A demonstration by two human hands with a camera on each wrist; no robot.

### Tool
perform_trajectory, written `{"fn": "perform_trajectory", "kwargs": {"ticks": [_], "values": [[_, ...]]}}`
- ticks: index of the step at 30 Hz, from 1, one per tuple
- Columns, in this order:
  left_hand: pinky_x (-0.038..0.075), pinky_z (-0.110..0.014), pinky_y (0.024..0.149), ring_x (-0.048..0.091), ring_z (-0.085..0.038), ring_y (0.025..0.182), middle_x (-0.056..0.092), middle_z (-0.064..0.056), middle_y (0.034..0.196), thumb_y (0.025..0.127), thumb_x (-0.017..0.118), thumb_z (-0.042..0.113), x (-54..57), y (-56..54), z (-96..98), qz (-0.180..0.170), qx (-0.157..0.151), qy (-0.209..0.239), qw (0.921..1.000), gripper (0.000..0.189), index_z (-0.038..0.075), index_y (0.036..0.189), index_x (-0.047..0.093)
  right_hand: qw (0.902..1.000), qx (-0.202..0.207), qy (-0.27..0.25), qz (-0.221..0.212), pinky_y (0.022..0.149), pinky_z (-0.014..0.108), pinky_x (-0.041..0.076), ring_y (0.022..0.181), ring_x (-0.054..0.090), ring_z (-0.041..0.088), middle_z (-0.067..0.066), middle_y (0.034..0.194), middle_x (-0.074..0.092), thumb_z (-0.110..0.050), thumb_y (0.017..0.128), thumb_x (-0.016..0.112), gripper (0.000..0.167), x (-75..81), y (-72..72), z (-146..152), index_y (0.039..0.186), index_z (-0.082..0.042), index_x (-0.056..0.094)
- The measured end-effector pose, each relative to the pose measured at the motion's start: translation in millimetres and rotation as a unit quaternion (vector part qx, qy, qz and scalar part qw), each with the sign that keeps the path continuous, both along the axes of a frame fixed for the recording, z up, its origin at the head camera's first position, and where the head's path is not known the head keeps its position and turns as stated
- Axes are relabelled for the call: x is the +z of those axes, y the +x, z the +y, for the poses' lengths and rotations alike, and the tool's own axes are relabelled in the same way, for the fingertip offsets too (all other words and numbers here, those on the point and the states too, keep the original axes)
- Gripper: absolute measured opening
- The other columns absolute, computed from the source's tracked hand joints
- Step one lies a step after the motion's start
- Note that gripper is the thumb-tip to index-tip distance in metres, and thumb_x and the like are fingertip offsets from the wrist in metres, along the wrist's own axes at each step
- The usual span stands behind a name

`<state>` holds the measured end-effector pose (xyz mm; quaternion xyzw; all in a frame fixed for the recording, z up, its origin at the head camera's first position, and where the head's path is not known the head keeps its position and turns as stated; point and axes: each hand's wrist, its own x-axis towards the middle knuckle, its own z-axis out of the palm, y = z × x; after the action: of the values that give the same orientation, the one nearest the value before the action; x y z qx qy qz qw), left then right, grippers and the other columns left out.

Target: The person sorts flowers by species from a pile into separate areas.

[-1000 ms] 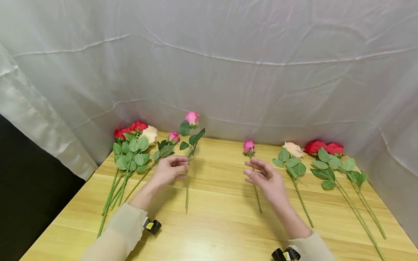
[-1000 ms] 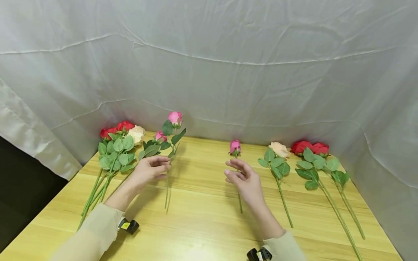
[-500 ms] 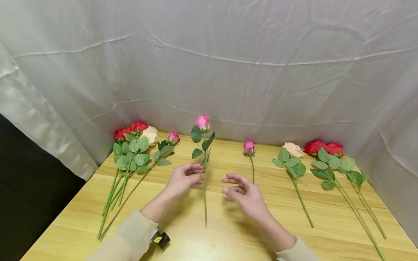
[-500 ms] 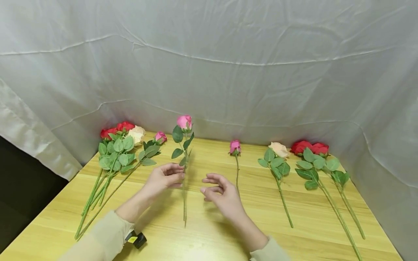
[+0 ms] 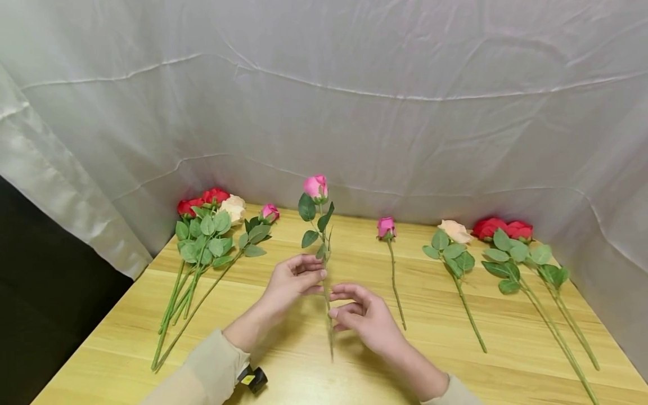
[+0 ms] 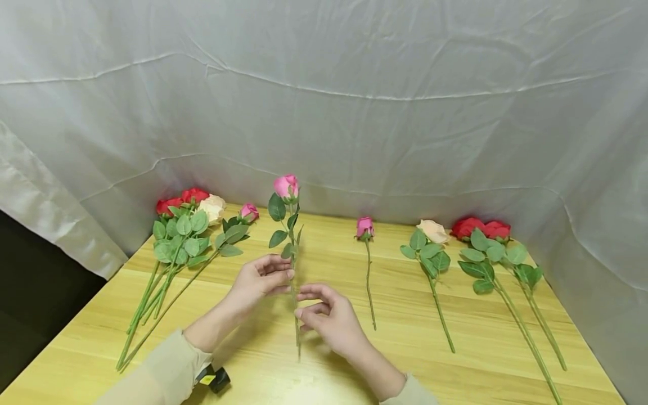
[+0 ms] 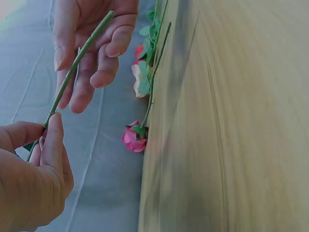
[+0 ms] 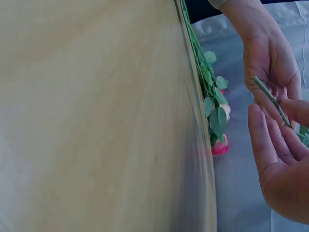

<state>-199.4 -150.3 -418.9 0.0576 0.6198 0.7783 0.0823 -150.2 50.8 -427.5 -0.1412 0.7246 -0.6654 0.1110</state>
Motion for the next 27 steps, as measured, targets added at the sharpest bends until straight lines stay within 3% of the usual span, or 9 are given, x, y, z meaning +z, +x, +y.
{"fn": "perform_trajectory", "kwargs": {"ticks": [7, 13, 27], "values": [[0.065, -0.037, 0.086, 0.069, -0.016, 0.095, 0.067, -0.018, 0.116, 0.093, 0.07, -0.007, 1.0, 1.9, 2.4, -0.001, 0.009, 0.008, 0.9999, 0.034, -0.009, 0.125, 0.061, 0.9998, -0.004, 0.016, -0.007, 0.074, 0.038, 0.066, 0.096, 0.073, 0.029, 0.029, 0.128, 0.062, -0.002, 0.095, 0.074, 0.04, 1.8, 3.3, -3.1, 0.133, 0.002, 0.062], [0.064, -0.037, 0.086, 0.069, -0.022, 0.1, 0.066, -0.023, 0.119, 0.092, 0.07, -0.007, -0.1, 2.7, 2.6, 0.0, 0.009, 0.006, 0.9999, 0.035, -0.01, 0.126, 0.061, 0.9997, -0.005, 0.015, -0.017, 0.072, 0.038, 0.066, 0.094, 0.072, 0.033, 0.027, 0.127, 0.063, 0.001, 0.095, 0.073, 0.041, 2.8, 4.5, -3.4, 0.134, 0.002, 0.062], [0.064, -0.037, 0.089, 0.07, -0.024, 0.102, 0.067, -0.015, 0.116, 0.093, 0.073, -0.003, -0.9, 1.5, -0.4, 0.019, -0.032, 0.002, 0.9993, 0.04, -0.01, 0.13, 0.061, 0.9997, 0.003, 0.014, -0.018, 0.073, 0.039, 0.066, 0.091, 0.072, 0.027, 0.025, 0.124, 0.062, 0.0, 0.094, 0.074, 0.043, 4.4, 4.9, -0.4, 0.135, 0.006, 0.061]]}}
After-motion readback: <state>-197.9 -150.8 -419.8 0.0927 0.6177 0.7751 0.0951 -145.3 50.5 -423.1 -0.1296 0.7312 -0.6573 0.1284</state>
